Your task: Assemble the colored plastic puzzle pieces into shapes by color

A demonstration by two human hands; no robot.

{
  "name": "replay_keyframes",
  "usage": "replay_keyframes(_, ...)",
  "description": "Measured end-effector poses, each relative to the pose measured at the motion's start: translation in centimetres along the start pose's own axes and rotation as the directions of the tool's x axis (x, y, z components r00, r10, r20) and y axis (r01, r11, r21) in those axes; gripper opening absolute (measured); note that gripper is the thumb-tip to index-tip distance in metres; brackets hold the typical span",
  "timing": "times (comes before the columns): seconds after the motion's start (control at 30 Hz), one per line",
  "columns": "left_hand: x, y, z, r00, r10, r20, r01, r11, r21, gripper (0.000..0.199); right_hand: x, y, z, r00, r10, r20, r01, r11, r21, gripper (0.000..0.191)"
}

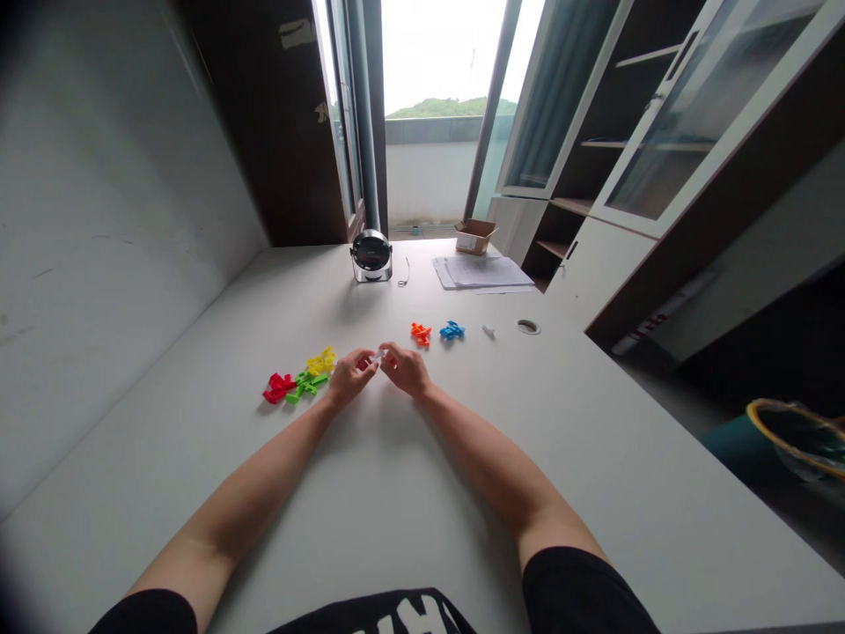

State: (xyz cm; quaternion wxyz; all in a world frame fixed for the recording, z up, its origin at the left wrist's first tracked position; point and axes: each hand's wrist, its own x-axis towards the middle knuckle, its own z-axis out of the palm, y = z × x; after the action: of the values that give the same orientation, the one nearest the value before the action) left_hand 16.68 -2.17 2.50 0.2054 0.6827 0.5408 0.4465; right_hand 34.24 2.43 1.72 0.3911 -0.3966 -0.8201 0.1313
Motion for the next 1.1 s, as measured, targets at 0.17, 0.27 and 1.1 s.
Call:
replay_keyframes(0.17,-0.02,0.0,-0.02,1.0,0.009,-0.004,-0.009,1.0,0.006,0.02,-0.03,0.03,0.05,1.0,-0.001,-0.005,0.001,1.0,-0.01,0.025)
replay_keyframes(0.27,-0.03,0.01,-0.04,1.0,0.008,-0.002,-0.008,1.0,0.002,0.02,-0.02,-0.02,0.02,1.0,0.003,0.0,-0.003,1.0,-0.009,0.026)
replay_keyframes(1.1,-0.02,0.01,0.07,1.0,0.013,-0.003,-0.013,1.0,0.023,0.018,-0.06,0.09,0.14,1.0,-0.004,-0.01,0.004,0.999,-0.039,0.025)
